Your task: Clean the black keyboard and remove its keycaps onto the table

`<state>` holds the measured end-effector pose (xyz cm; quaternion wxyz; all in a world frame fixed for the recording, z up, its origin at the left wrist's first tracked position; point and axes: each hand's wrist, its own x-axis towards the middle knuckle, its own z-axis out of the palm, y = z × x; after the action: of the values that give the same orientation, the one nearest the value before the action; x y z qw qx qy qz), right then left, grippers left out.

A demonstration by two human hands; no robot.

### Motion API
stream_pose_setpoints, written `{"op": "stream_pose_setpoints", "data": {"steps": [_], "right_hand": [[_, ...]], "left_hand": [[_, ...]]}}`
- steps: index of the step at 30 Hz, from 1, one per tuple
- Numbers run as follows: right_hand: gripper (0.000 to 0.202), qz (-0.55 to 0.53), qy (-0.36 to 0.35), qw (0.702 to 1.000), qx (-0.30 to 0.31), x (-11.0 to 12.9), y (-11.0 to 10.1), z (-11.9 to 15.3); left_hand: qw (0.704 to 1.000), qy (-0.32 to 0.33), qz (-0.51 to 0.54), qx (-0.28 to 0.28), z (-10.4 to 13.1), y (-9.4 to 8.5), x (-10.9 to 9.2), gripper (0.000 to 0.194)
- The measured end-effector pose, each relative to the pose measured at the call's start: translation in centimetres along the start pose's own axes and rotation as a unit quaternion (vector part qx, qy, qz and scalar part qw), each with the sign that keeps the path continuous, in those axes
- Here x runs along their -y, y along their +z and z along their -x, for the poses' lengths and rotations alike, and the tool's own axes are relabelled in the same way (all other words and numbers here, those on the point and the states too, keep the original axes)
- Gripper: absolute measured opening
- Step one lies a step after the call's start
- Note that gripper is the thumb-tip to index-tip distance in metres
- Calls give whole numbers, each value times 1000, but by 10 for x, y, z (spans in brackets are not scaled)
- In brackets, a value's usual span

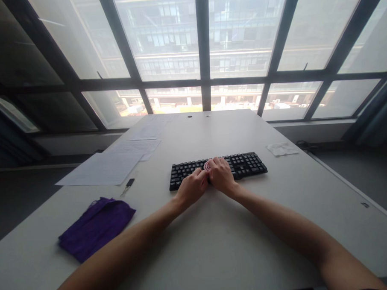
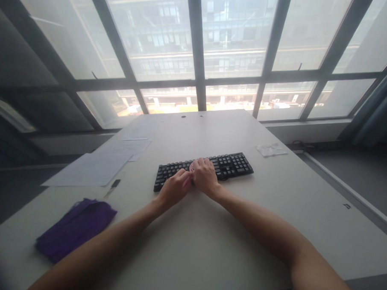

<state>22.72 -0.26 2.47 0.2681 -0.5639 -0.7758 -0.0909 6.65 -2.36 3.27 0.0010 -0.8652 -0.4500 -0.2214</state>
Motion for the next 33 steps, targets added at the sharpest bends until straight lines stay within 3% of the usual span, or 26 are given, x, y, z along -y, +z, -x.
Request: {"op": "stream_pose_setpoints", "data": {"steps": [18,33], "right_hand": [[17,-14,2,1000,-8,1,-2,1],[14,2,4,1000,-2,-3,-2,-1]], "left_hand": [[999,28,22,-30,2,1,1,21],[999,23,10,-21,1,3,1,18]]}}
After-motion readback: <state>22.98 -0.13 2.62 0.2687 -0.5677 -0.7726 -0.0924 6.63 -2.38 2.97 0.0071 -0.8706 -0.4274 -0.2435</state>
